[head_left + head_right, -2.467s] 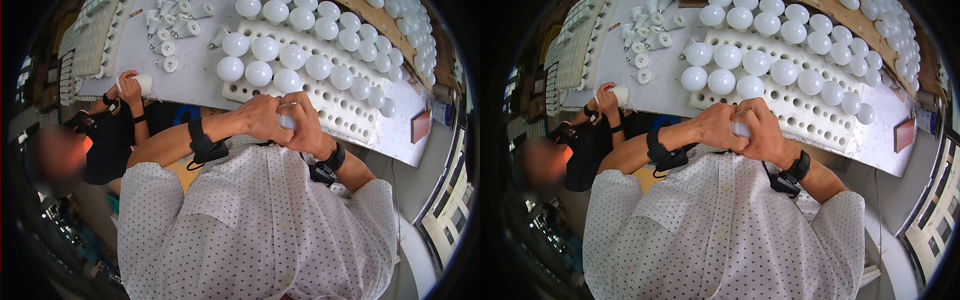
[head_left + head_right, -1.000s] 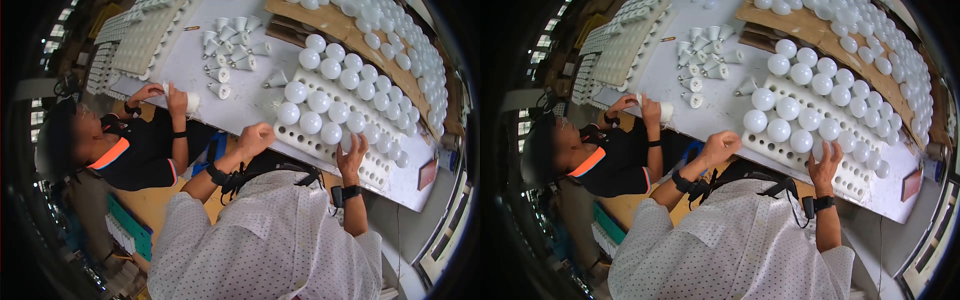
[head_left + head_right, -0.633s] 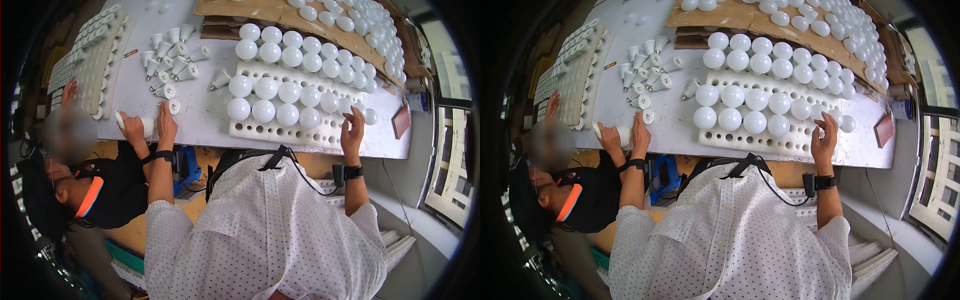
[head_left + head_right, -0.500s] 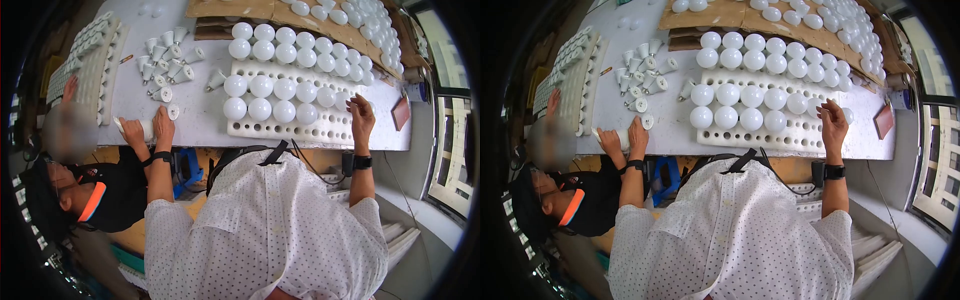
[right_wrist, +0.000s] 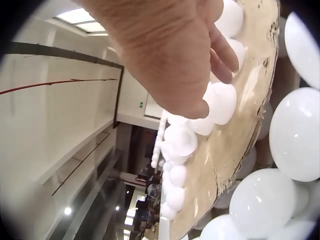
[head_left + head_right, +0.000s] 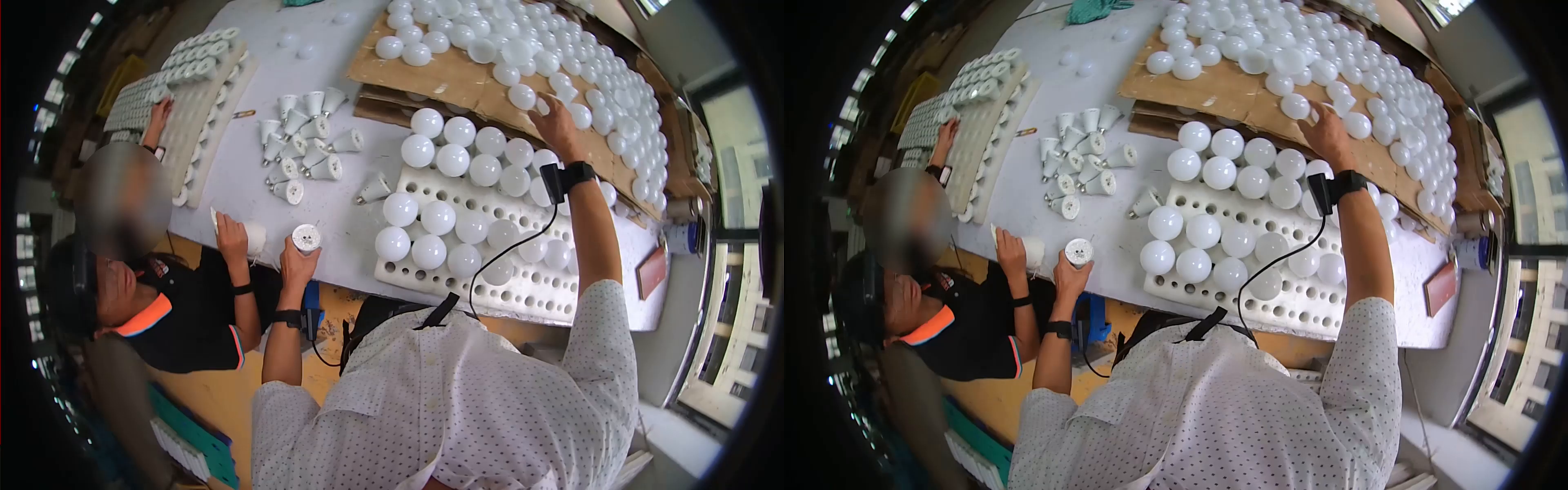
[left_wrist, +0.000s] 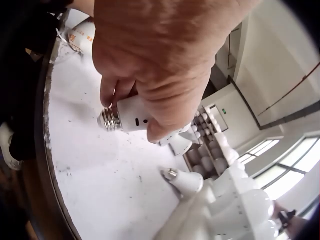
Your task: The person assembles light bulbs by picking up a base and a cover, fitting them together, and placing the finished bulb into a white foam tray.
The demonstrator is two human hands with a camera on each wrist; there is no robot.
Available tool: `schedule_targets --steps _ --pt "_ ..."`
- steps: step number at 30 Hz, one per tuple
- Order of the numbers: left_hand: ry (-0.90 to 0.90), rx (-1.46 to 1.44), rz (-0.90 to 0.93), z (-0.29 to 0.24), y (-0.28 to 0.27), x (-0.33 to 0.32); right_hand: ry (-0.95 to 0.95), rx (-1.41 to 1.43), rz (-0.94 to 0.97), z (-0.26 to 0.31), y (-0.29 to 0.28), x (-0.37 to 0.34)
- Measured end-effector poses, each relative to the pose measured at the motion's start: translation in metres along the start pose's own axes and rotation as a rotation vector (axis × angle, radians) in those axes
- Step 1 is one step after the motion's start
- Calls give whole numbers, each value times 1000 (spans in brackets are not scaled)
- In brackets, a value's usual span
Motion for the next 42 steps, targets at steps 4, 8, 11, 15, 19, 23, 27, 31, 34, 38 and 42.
schedule_targets --steps 4,8,11,15,19,23,27,31,34,38,42 --pt "-224 -584 113 16 0 -51 161 -222 196 -26 57 45" --pt "-286 -1342 266 -33 -3 -82 157 -347 240 -6 53 50" --pt "-225 -1428 365 -70 -8 -79 68 -145 -184 -11 15 35" --pt "-52 -1275 630 -124 1 -63 141 1250 231 44 -31 -69" --pt "264 -982 859 -184 16 -58 123 1202 512 128 -51 -181" --pt "343 -852 1132 -217 34 -67 -43 1094 498 168 -44 -223" --pt "400 -752 1231 -227 44 -73 138 1188 570 178 -41 -242" --pt "265 -618 1411 -229 50 -83 32 1178 535 181 -36 -254" --pt "282 -639 1402 -230 50 -88 -63 1034 510 184 -35 -256" --pt "256 -615 1396 -226 50 -89 -184 859 504 200 -43 -253" --pt "270 -580 1369 -222 47 -89 -148 902 576 206 -36 -255"
Point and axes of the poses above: each hand's wrist, its own x-axis towards the middle knuckle, its own y-axis out of the palm, z = x × y, the point moved 7 cm from there along x, towards the middle knuckle, and after that the axes turned 9 degrees about -x, right-handed, at the moved point
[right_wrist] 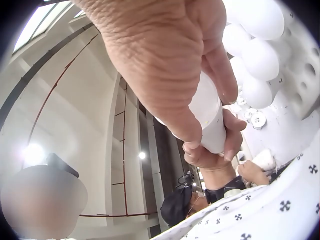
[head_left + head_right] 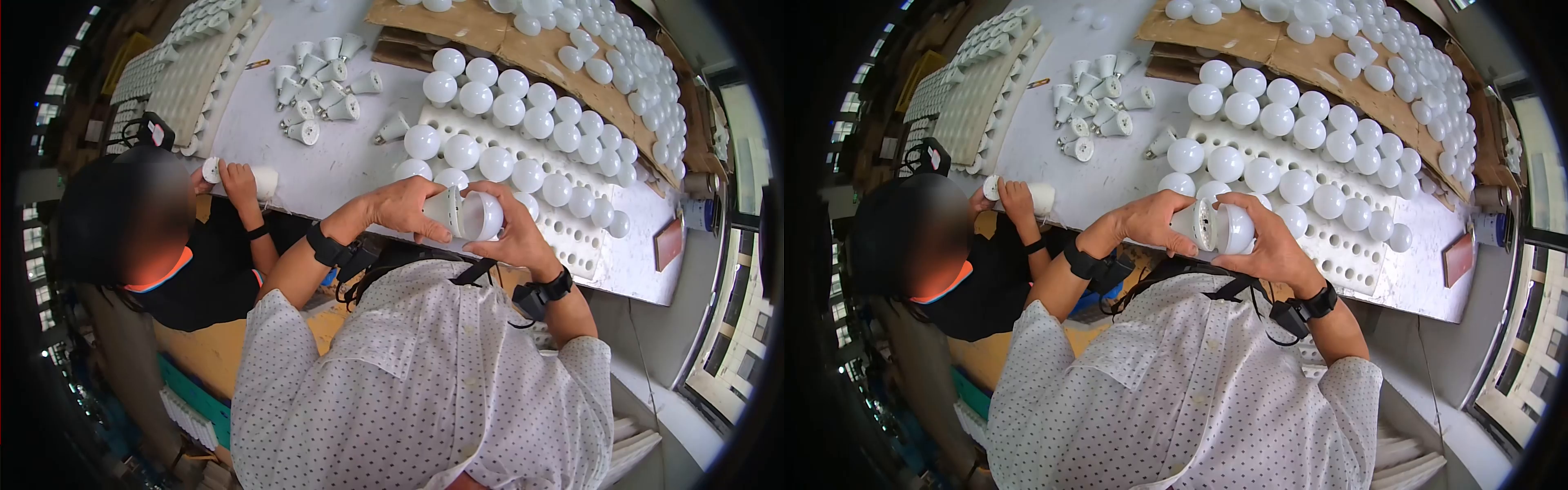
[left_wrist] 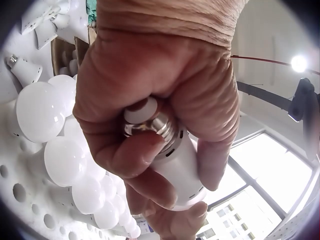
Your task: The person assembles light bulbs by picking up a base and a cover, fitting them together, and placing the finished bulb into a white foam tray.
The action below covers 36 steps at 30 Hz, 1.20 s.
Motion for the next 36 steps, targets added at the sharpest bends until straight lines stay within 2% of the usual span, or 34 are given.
schedule_targets --steps 8,10,14,17,19,23,25,26,28,29,31,32,34,36 --pt "-8 51 -40 4 0 -4 -18 -77 60 -1 7 9" --pt "-13 128 -77 6 -2 -3 -135 -284 55 12 6 10" --pt "42 182 -117 8 -4 2 -109 -381 99 13 8 14" --pt "-65 281 -125 10 -4 2 -172 -401 83 15 7 14" --pt "32 432 -161 0 -1 4 -122 -428 122 11 8 13" --pt "86 447 -199 1 3 9 -157 -456 93 2 12 7" --pt "-159 190 -146 5 6 10 -193 -473 74 -1 13 6" --pt "-164 192 -141 9 6 11 -190 -468 69 -2 13 5" --pt "53 371 -148 2 7 15 -162 -483 64 -6 12 3" --pt "48 369 -141 5 8 17 -154 -478 62 -7 14 3" --pt "126 356 -120 -2 13 20 -312 -450 -123 6 9 1" --pt "124 353 -114 -5 15 21 -305 -449 -125 5 10 1" --pt "-149 170 -73 1 22 24 -423 -368 -259 11 4 -4" --pt "-133 66 -92 3 30 28 -455 -312 -292 17 -1 -6"
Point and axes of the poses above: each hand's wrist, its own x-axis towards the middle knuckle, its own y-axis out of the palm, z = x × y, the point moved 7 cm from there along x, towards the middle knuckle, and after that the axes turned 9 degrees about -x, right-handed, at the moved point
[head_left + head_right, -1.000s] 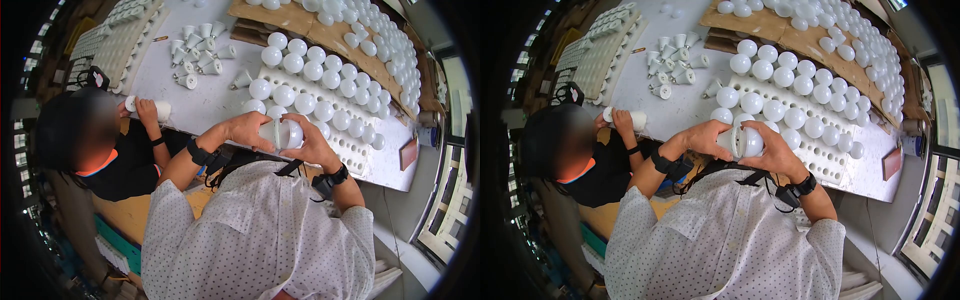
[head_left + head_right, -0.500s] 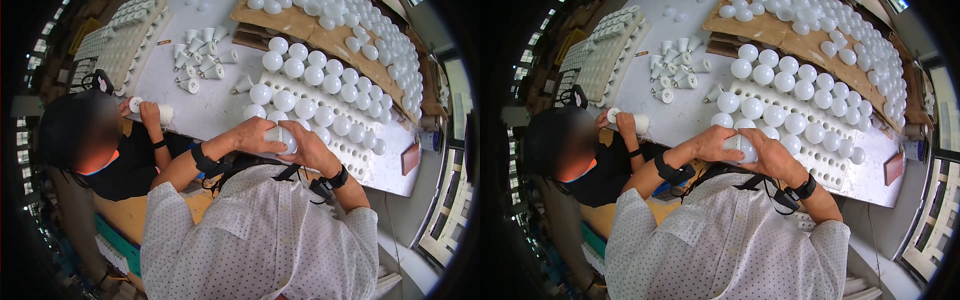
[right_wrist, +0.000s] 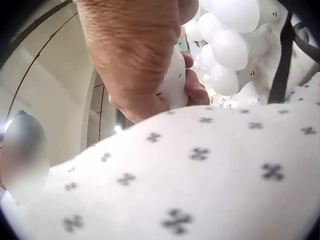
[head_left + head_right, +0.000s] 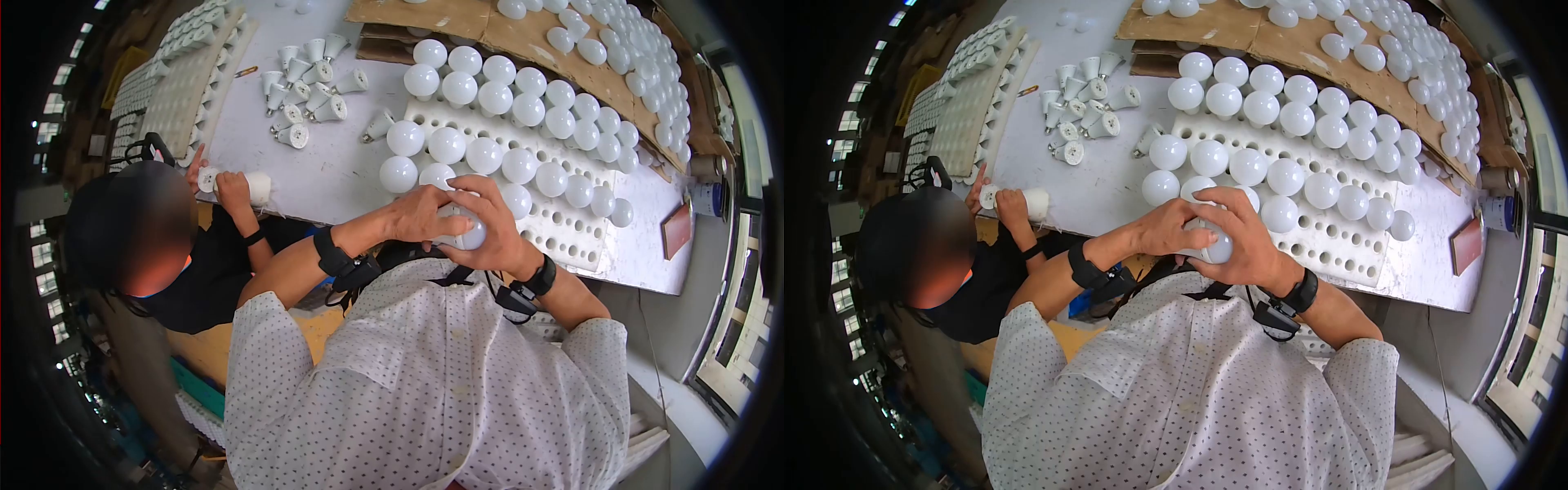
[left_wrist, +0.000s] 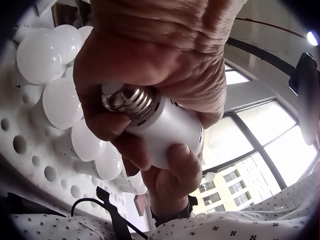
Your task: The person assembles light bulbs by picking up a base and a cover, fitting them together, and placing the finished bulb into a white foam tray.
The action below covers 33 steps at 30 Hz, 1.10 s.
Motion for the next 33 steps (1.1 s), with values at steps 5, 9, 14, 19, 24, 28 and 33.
schedule_targets --steps 5,9,14,19,24,28,33 --pt "195 183 -46 2 11 6 -31 103 -93 -2 -6 -14" --pt "101 239 17 -3 24 3 -42 127 -94 3 -9 -20" --pt "123 115 38 5 30 21 13 115 -71 -13 -15 -29" --pt "239 9 59 -7 34 34 405 147 -67 -30 -33 -51" --pt "364 8 -305 -7 -13 -5 437 -318 -416 -45 -106 -98" --pt "271 -302 -810 67 -77 -34 516 -667 -205 -77 -92 -122" --pt "277 -217 -1178 145 -110 -62 586 -768 -35 -93 -61 -109"
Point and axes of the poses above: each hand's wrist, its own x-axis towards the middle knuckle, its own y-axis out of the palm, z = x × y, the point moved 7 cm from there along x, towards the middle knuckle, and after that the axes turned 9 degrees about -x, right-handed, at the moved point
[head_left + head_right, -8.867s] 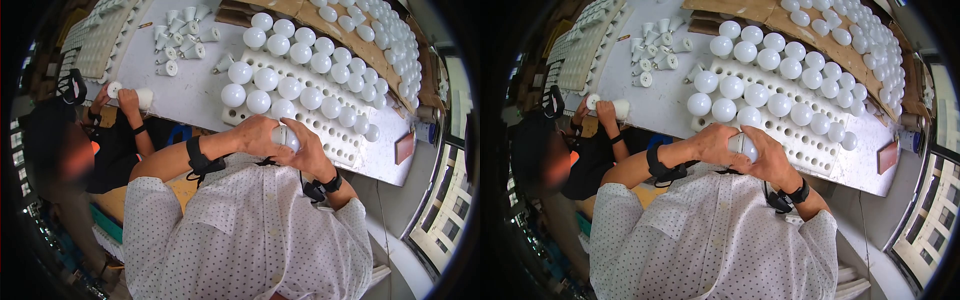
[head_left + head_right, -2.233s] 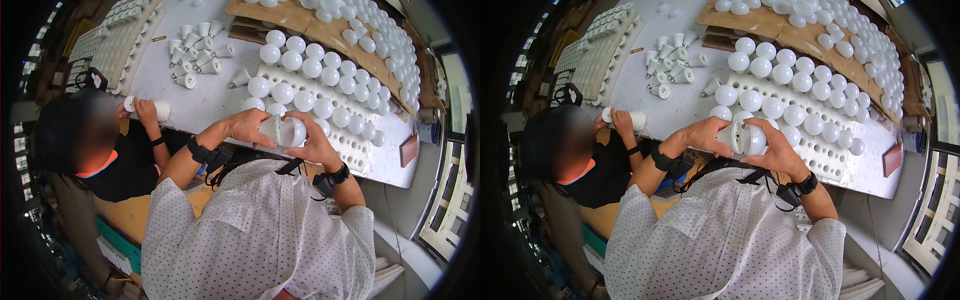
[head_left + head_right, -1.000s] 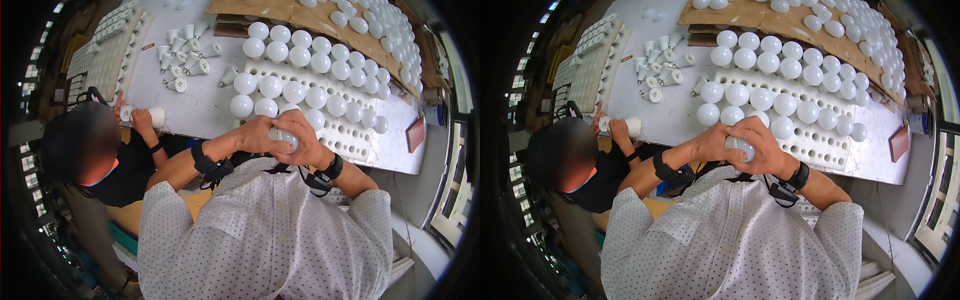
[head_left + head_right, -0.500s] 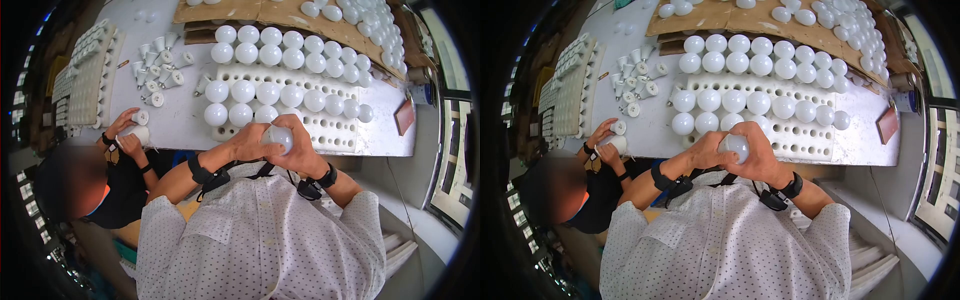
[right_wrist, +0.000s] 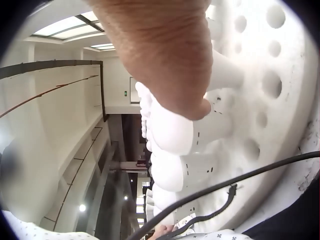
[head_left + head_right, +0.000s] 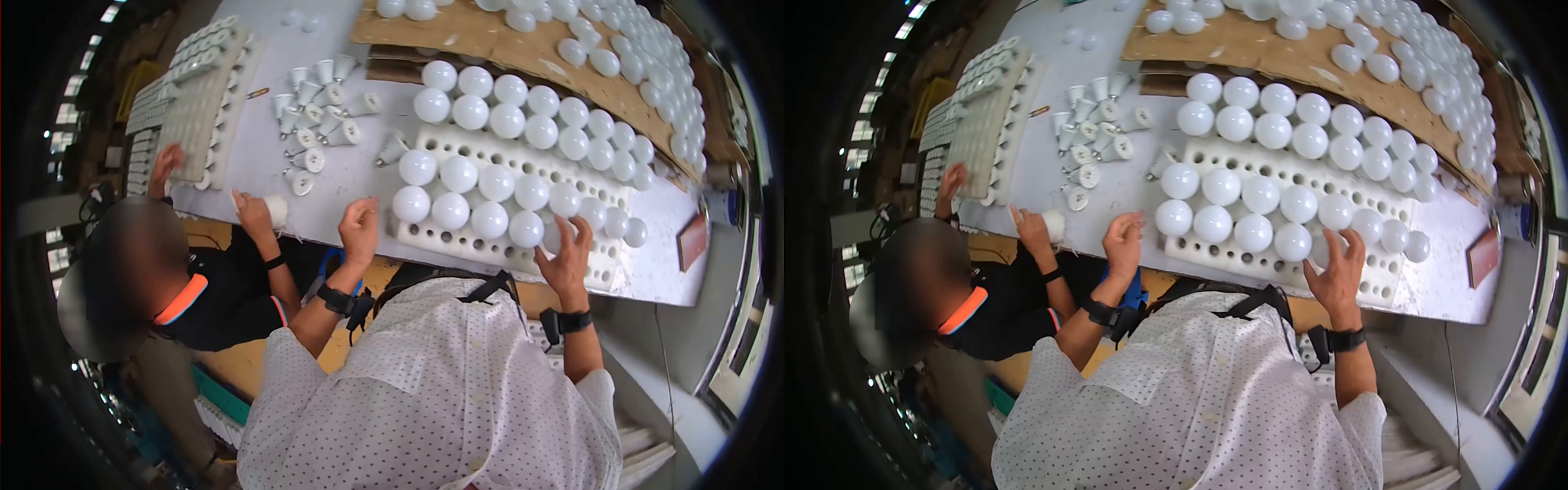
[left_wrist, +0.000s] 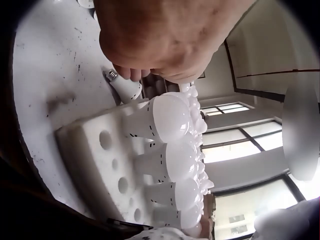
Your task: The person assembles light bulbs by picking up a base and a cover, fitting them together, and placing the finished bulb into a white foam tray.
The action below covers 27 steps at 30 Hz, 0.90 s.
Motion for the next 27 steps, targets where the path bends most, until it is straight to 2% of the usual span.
schedule_targets --steps 2,3,5,7,8,9,10,12,13,14,15,17,19,21,22,23,24,25,27 --pt "-101 42 87 1 1 -8 -21 62 -12 0 -17 0" --pt "-93 22 75 0 -4 -6 -6 162 -33 -8 -23 2" --pt "26 356 -16 -4 -28 7 -8 352 -31 -8 -55 27" --pt "211 525 -180 -19 -63 35 -13 567 -56 0 -87 64" --pt "418 643 -225 -14 -84 53 -63 638 -116 8 -103 83" --pt "314 733 -244 -18 -97 68 -82 591 -105 11 -112 104" --pt "462 946 -191 -6 -110 85 -102 551 -91 13 -116 125" --pt "382 1066 -80 7 -126 105 -56 419 -108 1 -103 176" --pt "390 1060 -88 6 -129 107 -8 366 -83 -14 -85 204" --pt "338 1098 -3 12 -128 110 37 313 -58 -33 -63 229" --pt "286 1133 78 17 -128 111 23 314 -70 -48 -44 248" --pt "309 1124 105 15 -128 111 14 88 -24 -74 -4 285" --pt "309 1077 156 20 -124 108 -12 -51 68 -78 20 304" --pt "344 1081 203 17 -114 100 -60 -166 -25 -93 46 319" --pt "352 1071 179 7 -109 95 20 -145 69 -90 43 319" --pt "273 1088 250 5 -101 90 111 -140 123 -76 30 317" --pt "198 1105 323 7 -95 87 105 -212 73 -79 33 320" --pt "214 1099 309 6 -92 86 127 -236 81 -79 36 322" --pt "372 1143 388 6 -78 78 162 -262 76 -78 36 321"
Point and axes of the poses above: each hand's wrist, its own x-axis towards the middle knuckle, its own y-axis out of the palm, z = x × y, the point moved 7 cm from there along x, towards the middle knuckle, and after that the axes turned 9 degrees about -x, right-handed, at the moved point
